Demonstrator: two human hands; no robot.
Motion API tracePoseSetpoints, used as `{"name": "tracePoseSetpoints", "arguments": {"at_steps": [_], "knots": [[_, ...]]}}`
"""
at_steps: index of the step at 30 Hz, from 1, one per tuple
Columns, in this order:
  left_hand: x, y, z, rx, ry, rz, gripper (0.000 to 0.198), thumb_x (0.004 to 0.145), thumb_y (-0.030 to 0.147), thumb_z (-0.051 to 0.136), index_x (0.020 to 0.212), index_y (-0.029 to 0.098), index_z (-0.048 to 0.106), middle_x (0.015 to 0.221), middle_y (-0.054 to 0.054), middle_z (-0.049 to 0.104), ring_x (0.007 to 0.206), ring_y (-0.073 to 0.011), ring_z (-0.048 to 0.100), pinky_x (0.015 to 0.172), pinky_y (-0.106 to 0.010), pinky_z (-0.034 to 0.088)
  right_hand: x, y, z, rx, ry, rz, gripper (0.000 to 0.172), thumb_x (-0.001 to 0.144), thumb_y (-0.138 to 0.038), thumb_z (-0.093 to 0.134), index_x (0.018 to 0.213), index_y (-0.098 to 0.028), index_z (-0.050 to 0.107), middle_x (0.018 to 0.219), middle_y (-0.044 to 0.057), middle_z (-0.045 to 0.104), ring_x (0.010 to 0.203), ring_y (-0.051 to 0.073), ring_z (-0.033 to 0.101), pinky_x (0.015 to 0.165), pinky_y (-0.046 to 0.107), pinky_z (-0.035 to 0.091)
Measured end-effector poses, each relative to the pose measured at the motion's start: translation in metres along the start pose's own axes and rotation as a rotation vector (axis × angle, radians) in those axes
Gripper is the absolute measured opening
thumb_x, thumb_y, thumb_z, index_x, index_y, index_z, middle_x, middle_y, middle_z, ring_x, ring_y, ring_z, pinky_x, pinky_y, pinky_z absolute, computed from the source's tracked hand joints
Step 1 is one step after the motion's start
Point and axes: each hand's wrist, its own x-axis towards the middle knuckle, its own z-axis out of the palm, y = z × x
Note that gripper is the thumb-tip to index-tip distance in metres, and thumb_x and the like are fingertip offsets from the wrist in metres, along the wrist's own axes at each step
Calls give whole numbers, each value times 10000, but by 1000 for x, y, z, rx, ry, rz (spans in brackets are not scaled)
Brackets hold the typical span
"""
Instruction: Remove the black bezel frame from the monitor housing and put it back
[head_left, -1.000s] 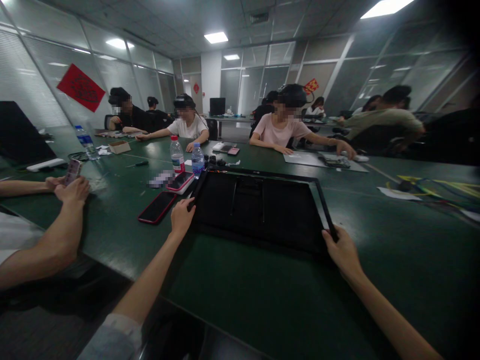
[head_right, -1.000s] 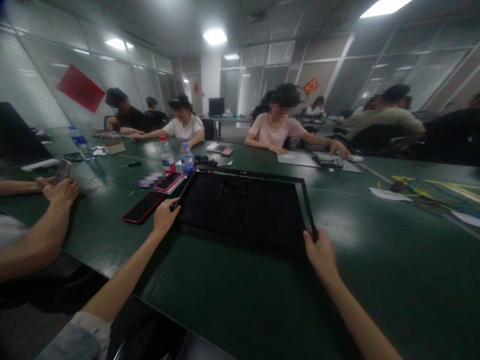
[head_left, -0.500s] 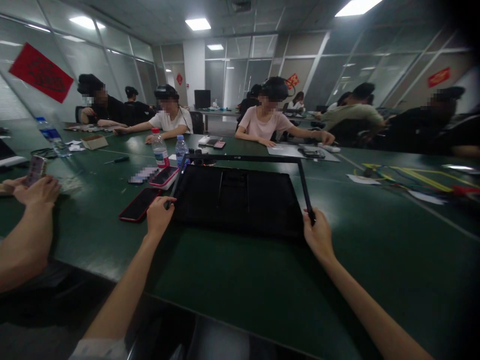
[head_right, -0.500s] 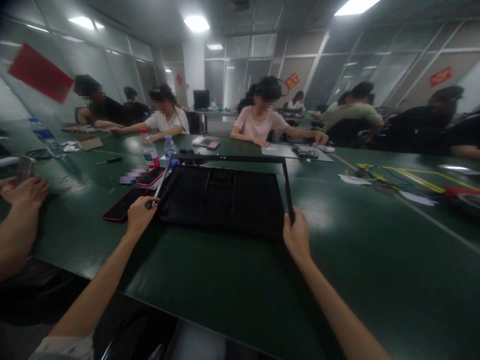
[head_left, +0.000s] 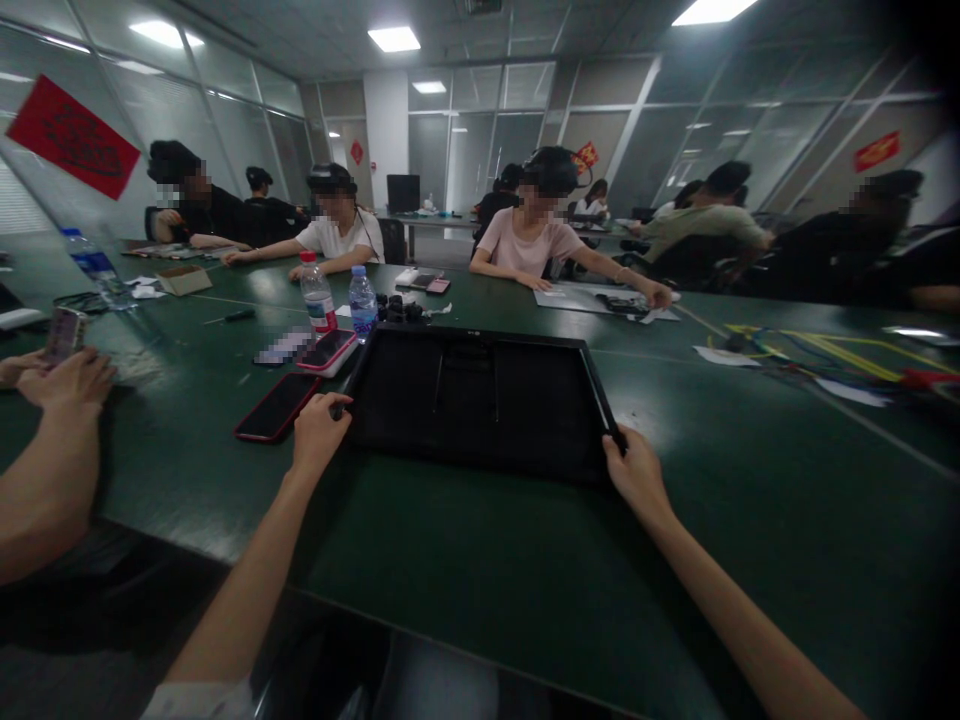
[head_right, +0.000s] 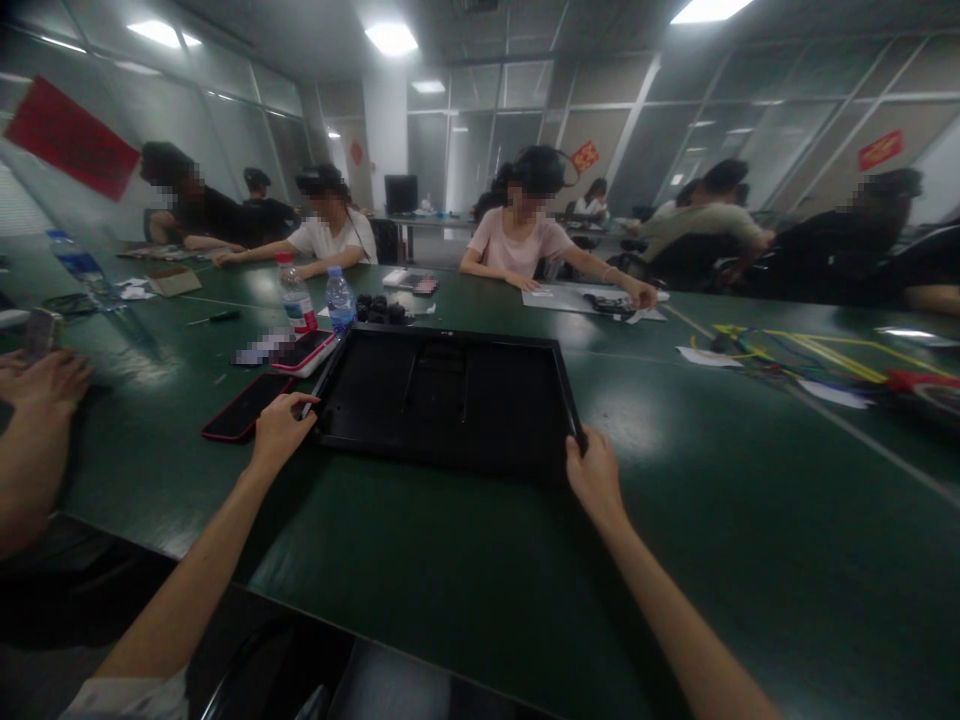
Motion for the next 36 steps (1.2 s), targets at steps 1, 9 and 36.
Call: {"name": "tracePoseSetpoints", "arguments": {"at_steps": [1, 9, 36], "knots": [[0, -1, 1, -3, 4, -3, 305, 805, 186, 645, 1083, 258, 747, 1106, -47, 715, 1015, -228, 702, 936, -350, 538, 0, 0, 0, -5, -15, 13, 483, 882, -422, 442, 1214, -136, 644, 1151, 182, 668, 1084, 328, 624, 1011, 508, 485], [2, -4, 7, -26, 25, -34, 372, 930, 277, 610, 1275, 152, 673, 1210, -129, 734, 1077, -254, 711, 978, -375, 530, 8, 11, 8, -9, -70, 90, 570, 817, -445, 468, 1250, -118, 641, 1156, 193, 688, 1045, 358, 660, 998, 535, 500], [1, -4, 12, 1, 7, -65, 365, 958, 356, 566, 1227, 171, 730, 1179, -130, 760, 1051, -262, 722, 953, -360, 524, 32, 6, 17, 153, -40, 40, 547, 875, -473, 490, 1303, -169, 645, 1254, 149, 686, 1139, 320, 647, 1032, 510, 487]]}}
